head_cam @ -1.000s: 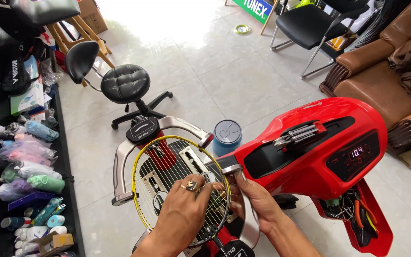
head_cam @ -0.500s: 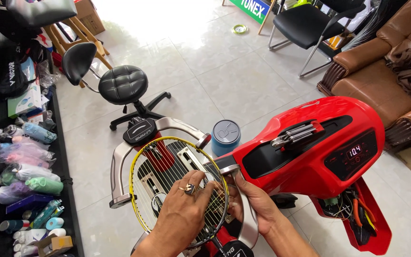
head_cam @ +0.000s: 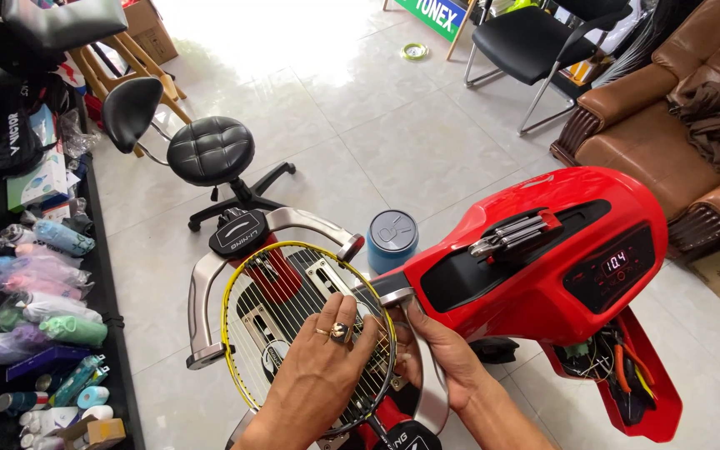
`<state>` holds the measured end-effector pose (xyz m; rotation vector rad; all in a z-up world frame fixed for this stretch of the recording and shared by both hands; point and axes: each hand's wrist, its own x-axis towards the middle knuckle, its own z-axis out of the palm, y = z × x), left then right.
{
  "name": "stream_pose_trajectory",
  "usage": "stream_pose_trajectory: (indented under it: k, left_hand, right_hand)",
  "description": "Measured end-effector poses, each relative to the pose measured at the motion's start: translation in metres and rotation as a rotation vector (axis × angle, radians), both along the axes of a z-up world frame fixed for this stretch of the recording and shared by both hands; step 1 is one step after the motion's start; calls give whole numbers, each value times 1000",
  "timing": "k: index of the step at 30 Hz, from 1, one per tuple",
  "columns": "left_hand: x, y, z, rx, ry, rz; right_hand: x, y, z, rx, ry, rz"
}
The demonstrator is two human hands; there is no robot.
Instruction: Stringing a badminton racket using a professional stringing machine and hand tools.
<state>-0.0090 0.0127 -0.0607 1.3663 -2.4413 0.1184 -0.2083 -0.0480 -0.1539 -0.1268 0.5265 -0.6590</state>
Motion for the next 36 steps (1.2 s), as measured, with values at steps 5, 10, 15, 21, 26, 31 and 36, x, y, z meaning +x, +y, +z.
stream_pose_trajectory:
  k: [5,10,15,21,26,31,36]
  left_hand:
    - [-6,0,-5,-68,-77,37]
    - [-10,4,-15,-46,-108,61]
    - [-11,3,-16,14,-75,82]
    - [-10,1,-8,-18,32,95]
    - [-14,-6,6,-29,290,78]
    - [-20,-16,11,-12,271,119]
    - [-23,-22,8,23,190,121]
  right_hand:
    - [-1,0,0,-39,-39,-39]
    - [6,3,26,5,44,-52]
    - [1,5,4,-91,-17,-47]
    - [2,7,10,-50,56,-61]
    - [4,10,8,-3,59,-94]
    - [-4,11,-35,-8,-94,-80]
    - [7,12,18,52,40,-94]
